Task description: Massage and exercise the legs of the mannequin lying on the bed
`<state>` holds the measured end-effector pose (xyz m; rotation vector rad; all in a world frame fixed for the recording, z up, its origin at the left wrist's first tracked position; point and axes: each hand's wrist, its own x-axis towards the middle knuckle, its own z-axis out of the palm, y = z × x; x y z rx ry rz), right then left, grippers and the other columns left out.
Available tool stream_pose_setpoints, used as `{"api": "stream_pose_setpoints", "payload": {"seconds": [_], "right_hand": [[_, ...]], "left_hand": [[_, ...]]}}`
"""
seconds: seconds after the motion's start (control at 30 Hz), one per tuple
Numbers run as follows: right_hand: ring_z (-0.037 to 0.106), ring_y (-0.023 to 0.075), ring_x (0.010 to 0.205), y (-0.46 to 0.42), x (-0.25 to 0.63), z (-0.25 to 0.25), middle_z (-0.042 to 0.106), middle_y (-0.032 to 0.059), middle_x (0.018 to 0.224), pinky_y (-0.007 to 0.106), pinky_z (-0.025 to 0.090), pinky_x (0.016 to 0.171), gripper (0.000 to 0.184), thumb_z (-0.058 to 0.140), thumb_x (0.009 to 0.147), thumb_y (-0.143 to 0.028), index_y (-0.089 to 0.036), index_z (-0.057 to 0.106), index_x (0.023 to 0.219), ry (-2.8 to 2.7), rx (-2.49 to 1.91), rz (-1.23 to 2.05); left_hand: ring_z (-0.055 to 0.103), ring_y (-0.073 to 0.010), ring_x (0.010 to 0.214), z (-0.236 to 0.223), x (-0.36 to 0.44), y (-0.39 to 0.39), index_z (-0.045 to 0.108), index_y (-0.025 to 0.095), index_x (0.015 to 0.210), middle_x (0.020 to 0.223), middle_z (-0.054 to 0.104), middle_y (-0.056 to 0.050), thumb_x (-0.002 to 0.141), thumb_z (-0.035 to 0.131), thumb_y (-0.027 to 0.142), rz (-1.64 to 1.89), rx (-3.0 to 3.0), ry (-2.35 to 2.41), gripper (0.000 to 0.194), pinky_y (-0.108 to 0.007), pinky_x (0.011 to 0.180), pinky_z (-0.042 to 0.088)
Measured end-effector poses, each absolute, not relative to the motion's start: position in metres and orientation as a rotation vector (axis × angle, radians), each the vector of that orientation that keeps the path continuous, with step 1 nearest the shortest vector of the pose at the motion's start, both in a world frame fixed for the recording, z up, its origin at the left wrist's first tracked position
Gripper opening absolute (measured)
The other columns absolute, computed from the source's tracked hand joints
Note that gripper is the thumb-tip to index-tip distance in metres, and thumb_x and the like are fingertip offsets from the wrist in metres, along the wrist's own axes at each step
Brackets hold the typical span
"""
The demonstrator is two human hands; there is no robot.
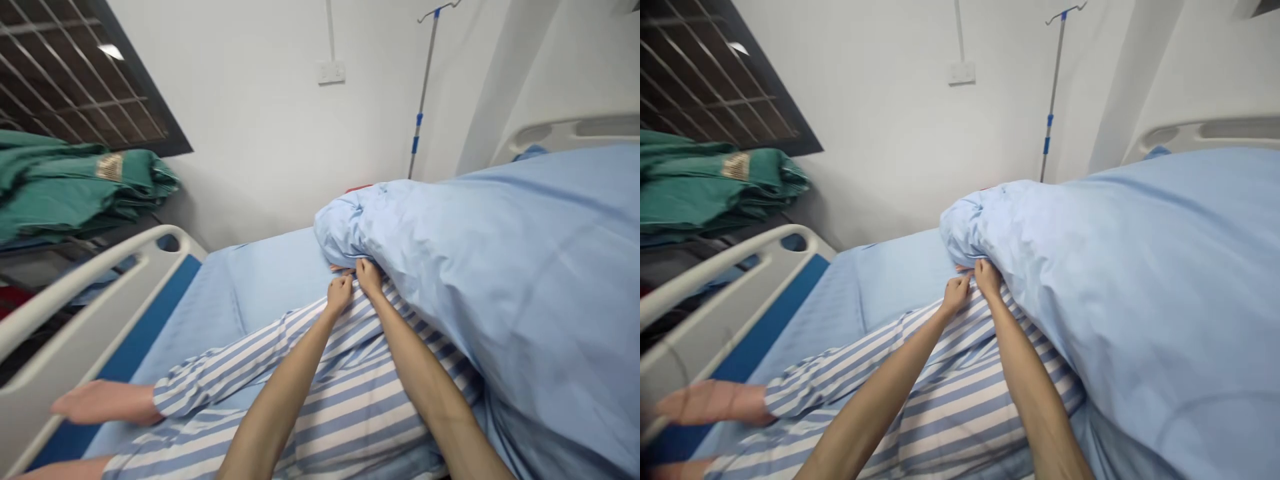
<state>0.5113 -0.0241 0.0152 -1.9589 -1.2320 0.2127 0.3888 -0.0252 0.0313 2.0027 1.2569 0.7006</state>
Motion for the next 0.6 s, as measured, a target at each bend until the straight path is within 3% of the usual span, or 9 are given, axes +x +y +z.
{"api": "stream_pose_setpoints", "payload": {"seconds": [0.1, 0.23, 0.37, 0.47, 0.6], "right_hand": [[0.061, 0.0189, 0.077, -0.027, 0.509, 0.013, 0.072, 0.0144, 0.091, 0.027, 0.034, 0.067, 0.044, 0.030, 0.100, -0.032, -0.015, 0.071, 0.094, -1.238, -2.001, 0.236], [0.063, 0.0218, 0.080, -0.027, 0.509, 0.013, 0.072, 0.0169, 0.093, 0.029, 0.034, 0.066, 0.042, 0.034, 0.099, -0.031, -0.017, 0.072, 0.094, -1.312, -2.092, 0.237], [0.065, 0.0235, 0.083, -0.029, 0.502, 0.029, 0.072, 0.0189, 0.096, 0.030, 0.034, 0.068, 0.035, 0.040, 0.098, -0.030, -0.016, 0.072, 0.097, -1.502, -2.266, 0.227], [0.065, 0.0224, 0.082, -0.042, 0.465, 0.041, 0.072, 0.0163, 0.091, 0.029, 0.036, 0.069, 0.031, 0.042, 0.096, -0.028, -0.016, 0.071, 0.094, -1.596, -2.270, 0.184], [0.063, 0.0192, 0.071, -0.090, 0.356, 0.035, 0.069, 0.0075, 0.074, 0.026, 0.038, 0.063, 0.035, 0.039, 0.096, -0.030, -0.022, 0.066, 0.076, -1.629, -2.076, 0.246]], "left_hand": [[0.052, -0.0141, 0.057, 0.033, 0.313, -0.034, 0.044, 0.020, 0.046, 0.048, 0.049, -0.001, 0.090, 0.033, 0.046, 0.668, 1.971, 1.222, 0.052, -0.026, 0.067, 0.041], [0.050, -0.0145, 0.057, 0.044, 0.156, -0.068, 0.045, 0.020, 0.045, 0.048, 0.049, -0.001, 0.084, 0.033, 0.053, 0.591, 1.946, 1.432, 0.053, -0.027, 0.066, 0.041], [0.052, -0.0177, 0.060, 0.040, 0.021, -0.109, 0.039, 0.022, 0.047, 0.050, 0.049, -0.002, 0.085, 0.032, 0.049, 0.555, 1.868, 1.846, 0.048, -0.029, 0.063, 0.040], [0.058, -0.0199, 0.068, 0.021, -0.025, -0.127, 0.044, 0.022, 0.053, 0.059, 0.057, -0.003, 0.090, 0.031, 0.039, 0.508, 1.895, 2.061, 0.044, -0.030, 0.066, 0.039], [0.065, -0.0228, 0.084, -0.003, -0.029, -0.134, 0.061, 0.019, 0.068, 0.084, 0.071, -0.008, 0.093, 0.036, 0.031, 0.364, 1.890, 2.248, 0.037, -0.029, 0.071, 0.038]]}}
